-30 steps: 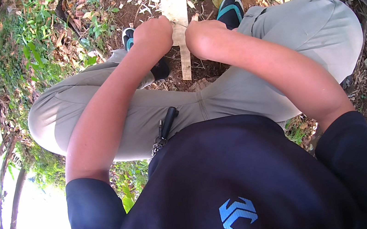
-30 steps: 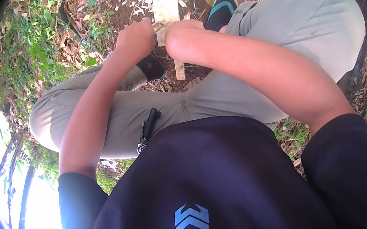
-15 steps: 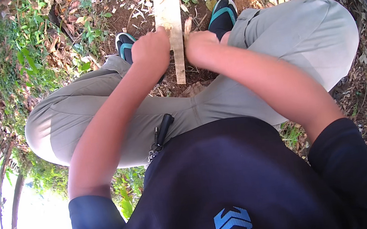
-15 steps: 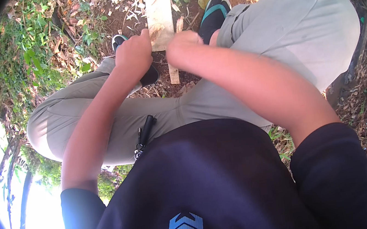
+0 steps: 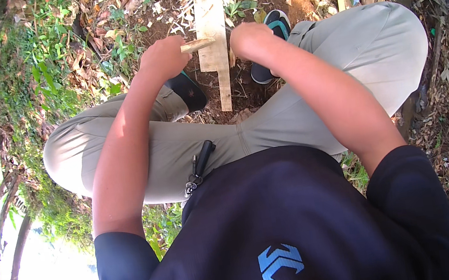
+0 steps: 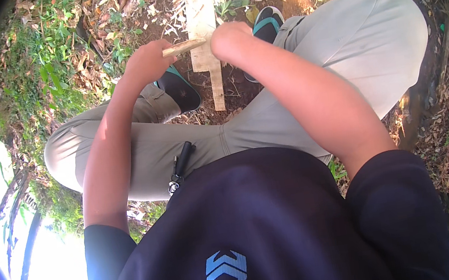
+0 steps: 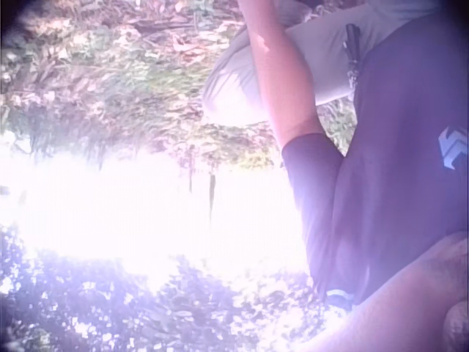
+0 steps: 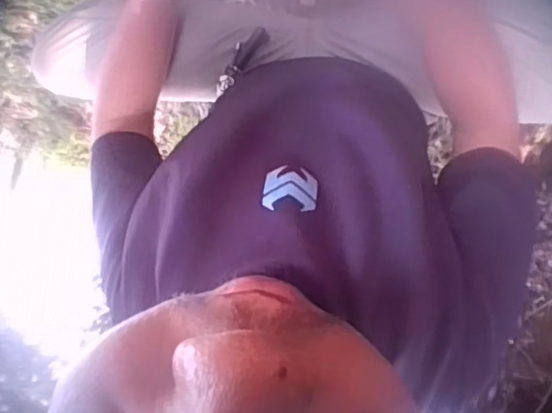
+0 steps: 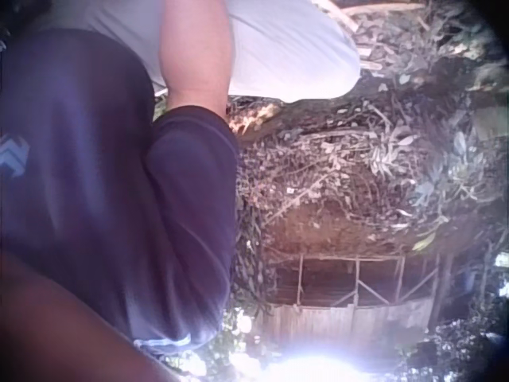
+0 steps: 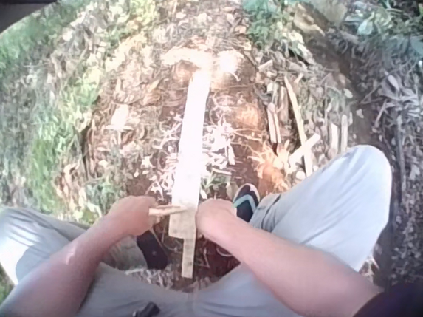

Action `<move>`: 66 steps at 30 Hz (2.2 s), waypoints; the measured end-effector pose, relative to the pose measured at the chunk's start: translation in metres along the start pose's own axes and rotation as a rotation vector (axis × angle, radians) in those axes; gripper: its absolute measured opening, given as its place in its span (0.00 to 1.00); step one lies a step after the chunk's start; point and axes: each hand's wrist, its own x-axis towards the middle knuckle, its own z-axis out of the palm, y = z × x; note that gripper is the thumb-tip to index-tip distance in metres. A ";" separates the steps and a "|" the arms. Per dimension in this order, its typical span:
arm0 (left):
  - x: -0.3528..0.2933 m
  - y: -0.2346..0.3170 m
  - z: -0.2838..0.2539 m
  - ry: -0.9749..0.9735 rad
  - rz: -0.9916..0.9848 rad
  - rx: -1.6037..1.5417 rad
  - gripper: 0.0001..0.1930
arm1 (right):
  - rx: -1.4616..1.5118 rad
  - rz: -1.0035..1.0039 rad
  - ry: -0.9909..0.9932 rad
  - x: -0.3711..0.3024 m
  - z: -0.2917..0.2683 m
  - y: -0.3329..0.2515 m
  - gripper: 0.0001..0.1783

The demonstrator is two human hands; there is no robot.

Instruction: The person sits cross-legged on the ground and uses a knife to carve a piece of wood. They repeatedly shave off thin strips of wood, occasionally pausing to inspect the piece or adjust their grip.

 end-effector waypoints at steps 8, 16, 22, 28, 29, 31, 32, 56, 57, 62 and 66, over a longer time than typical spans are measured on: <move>-0.030 0.010 -0.049 0.284 0.288 -0.178 0.20 | 0.488 -0.064 0.531 -0.017 -0.097 0.050 0.23; -0.052 0.008 -0.104 0.479 0.418 -0.239 0.25 | 1.100 -0.367 0.332 -0.002 -0.109 0.102 0.36; -0.076 -0.008 -0.102 0.526 0.421 -0.171 0.36 | 1.123 -0.603 -0.041 -0.011 -0.114 0.083 0.25; -0.085 -0.013 -0.106 0.856 0.353 -0.354 0.37 | 1.177 -0.817 -0.035 -0.024 -0.124 0.075 0.21; -0.089 -0.007 -0.114 0.878 0.251 -0.393 0.38 | 1.260 -0.828 -0.057 -0.029 -0.125 0.074 0.20; -0.083 -0.002 -0.128 1.137 0.237 -0.601 0.37 | 1.478 -0.893 -0.081 -0.047 -0.131 0.070 0.18; -0.084 0.005 -0.137 1.246 0.247 -0.798 0.36 | 1.582 -0.926 -0.097 -0.055 -0.134 0.067 0.17; -0.010 0.045 -0.080 0.606 0.264 -1.042 0.20 | 2.029 -0.611 0.163 -0.028 -0.102 0.003 0.08; -0.009 0.045 -0.081 0.611 0.261 -1.050 0.22 | 2.017 -0.616 0.176 -0.032 -0.104 0.002 0.08; -0.009 0.051 -0.081 0.660 0.126 -0.788 0.23 | 1.855 -0.578 0.275 -0.030 -0.102 0.003 0.08; 0.000 0.040 -0.070 0.653 0.058 -0.705 0.23 | 1.781 -0.441 0.246 -0.024 -0.095 -0.006 0.09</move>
